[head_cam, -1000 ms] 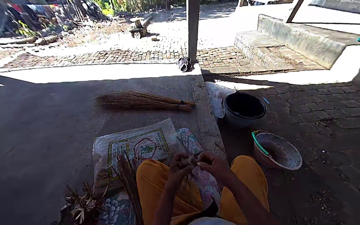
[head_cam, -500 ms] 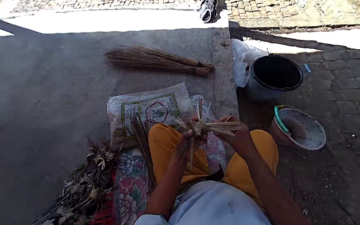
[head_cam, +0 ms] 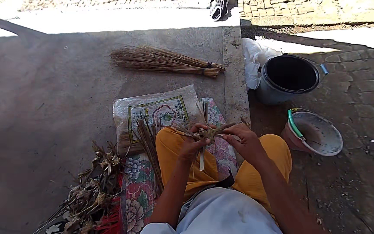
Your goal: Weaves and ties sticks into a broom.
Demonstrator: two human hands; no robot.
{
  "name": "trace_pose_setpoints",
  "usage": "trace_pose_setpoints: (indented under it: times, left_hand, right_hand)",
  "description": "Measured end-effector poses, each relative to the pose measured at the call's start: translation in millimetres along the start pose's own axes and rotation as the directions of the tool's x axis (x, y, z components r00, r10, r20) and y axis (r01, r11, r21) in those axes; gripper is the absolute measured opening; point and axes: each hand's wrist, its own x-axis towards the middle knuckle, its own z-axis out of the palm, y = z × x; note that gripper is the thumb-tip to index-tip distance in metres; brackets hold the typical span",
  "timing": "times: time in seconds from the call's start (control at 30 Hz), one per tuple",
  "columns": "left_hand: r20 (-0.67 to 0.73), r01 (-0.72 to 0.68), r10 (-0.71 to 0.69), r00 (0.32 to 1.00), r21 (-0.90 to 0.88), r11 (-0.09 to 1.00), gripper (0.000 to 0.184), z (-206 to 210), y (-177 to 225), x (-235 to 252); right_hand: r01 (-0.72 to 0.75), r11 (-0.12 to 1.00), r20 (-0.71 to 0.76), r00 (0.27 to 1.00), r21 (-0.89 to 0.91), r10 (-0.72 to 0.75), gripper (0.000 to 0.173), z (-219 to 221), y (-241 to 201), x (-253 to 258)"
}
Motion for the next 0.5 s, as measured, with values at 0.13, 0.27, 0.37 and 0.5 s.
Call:
trace_pose_setpoints:
  times: [0.13,0.27,0.37,0.5]
  left_hand:
    - [0.032,0.035,-0.034,0.999,-0.060,0.998,0.035,4,-7,-4]
    - [0.018,0.058,-0.056,0.998,-0.173,0.983,0.042,-4,-11,-3]
    - [0.039,0.068,-0.061,0.997,-0.213,0.975,0.041,-6,-11,-3]
    - [0.096,0.084,-0.065,0.993,-0.211,0.974,0.037,-8,-14,-2]
  right_hand:
    - [-0.036,0.995,0.078,0.997,0.096,0.029,0.025,17,2,0]
    - [-0.104,0.988,0.100,0.991,0.113,0.093,0.033,19,11,-2]
    - [-0.083,0.987,0.064,0.995,0.138,0.074,0.031,19,13,-3]
    - [-0.079,0.959,0.074,0.995,0.272,0.060,0.020,18,9,-1]
